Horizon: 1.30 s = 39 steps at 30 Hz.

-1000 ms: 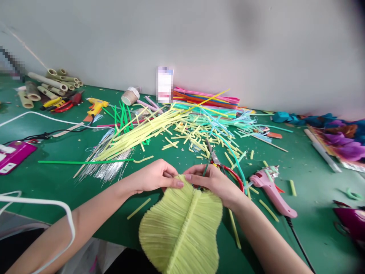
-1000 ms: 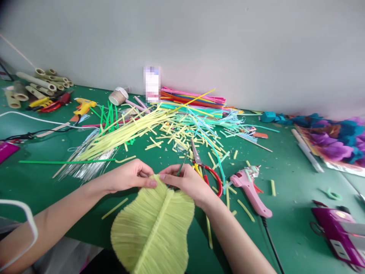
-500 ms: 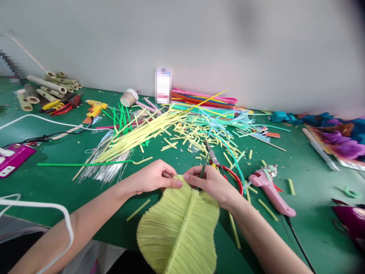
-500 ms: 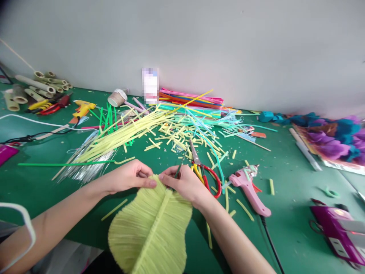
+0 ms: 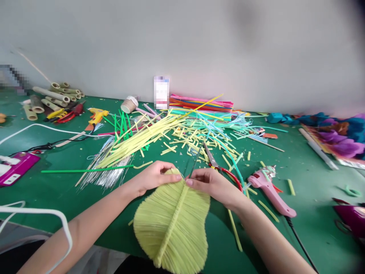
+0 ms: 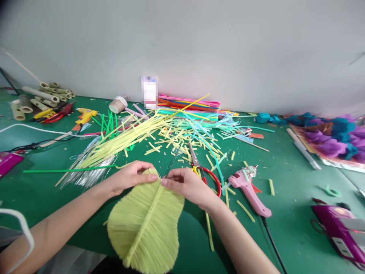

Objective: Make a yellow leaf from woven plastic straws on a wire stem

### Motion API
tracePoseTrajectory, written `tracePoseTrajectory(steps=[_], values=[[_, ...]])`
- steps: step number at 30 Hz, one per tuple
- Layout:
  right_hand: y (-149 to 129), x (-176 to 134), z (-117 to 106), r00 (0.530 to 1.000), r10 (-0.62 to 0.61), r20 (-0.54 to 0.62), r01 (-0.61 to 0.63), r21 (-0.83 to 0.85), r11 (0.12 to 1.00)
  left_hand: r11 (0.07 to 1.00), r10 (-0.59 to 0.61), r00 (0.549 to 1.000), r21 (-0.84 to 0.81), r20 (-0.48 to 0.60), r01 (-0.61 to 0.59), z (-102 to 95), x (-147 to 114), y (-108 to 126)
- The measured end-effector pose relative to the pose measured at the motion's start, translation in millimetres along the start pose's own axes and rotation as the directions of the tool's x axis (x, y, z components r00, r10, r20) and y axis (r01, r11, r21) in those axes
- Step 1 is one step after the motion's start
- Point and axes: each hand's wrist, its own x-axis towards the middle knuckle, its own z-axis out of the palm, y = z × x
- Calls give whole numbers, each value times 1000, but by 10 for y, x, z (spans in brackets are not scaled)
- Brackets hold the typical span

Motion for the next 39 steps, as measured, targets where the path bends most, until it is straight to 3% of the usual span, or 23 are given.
tracePoseTrajectory(steps=[4,10,15,20,25,39], values=[[-7,4,-2,1000,-7,-10,7,9,1000,988,-78,997,-135,6,78,25,6,-5],[-57,-61,-160,995,-32,-92,41,88,995,961,-60,991,-275,-117,26,20,-9,14],[-34,-41,-136,987,-47,-155,48,-3,999,985,-60,997,-164,-51,50,20,-39,51],[-22,4,-34,986,-83,-145,73,-73,995,997,-72,994,-10,-79,72,62,-35,54],[-27,-4,-20,983,-152,-104,129,-203,971,997,-62,995,32,-72,65,89,-32,58],[-26,-25,-5,985,-166,-46,127,-453,883,990,-52,998,125,-46,58,85,-33,-1]])
